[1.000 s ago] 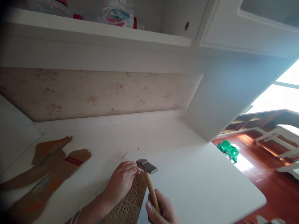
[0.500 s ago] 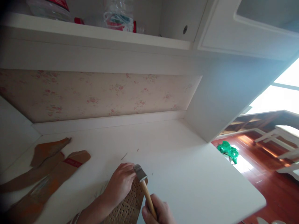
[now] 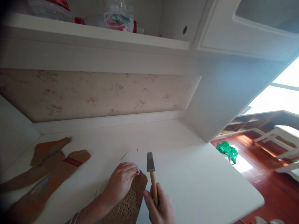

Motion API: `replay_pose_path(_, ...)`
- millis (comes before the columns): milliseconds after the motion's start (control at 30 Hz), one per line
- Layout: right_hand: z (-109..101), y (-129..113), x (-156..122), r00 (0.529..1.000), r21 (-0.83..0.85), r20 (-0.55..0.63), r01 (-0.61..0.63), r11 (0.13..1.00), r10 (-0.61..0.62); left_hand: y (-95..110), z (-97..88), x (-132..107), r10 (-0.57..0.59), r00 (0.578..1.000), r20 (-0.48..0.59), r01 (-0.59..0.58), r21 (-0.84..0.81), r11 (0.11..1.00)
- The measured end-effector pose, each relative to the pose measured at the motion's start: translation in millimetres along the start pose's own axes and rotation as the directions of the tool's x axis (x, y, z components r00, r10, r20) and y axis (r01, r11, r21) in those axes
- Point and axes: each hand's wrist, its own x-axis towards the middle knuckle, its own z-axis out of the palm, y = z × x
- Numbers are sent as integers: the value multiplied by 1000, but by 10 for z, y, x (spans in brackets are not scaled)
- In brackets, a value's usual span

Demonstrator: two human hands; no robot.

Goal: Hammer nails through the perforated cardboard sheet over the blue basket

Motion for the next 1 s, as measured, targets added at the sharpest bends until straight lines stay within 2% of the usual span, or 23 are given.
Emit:
replay_pose_path(100,32,8,157,997,-4,-72,3,1000,-3,4,2,-15,-6,1000,-15,6,-14,1000)
replay_pose_path(233,88,50,279,999,55,-48,-10,998,13,15,2,-16,-17,999,-36,16,-28,999)
replay_pose_path(400,179,76,296,999,152,-34,-12,988,17,9,-11,-4,-17,999,-37,15,-49,999)
replay_pose_path(600,165,34,349,1000,240,-24,-4,971,10,22,-34,3,-16,996,-83,13,-39,999)
replay_pose_path(867,205,48,363,996,320,2,-83,944,88,5,-7,-4,-8,997,-73,8,-6,1000)
replay_pose_path(1000,138,-43,287,993,343,6,-112,933,117,6,-4,3,-9,997,-79,8,-15,1000)
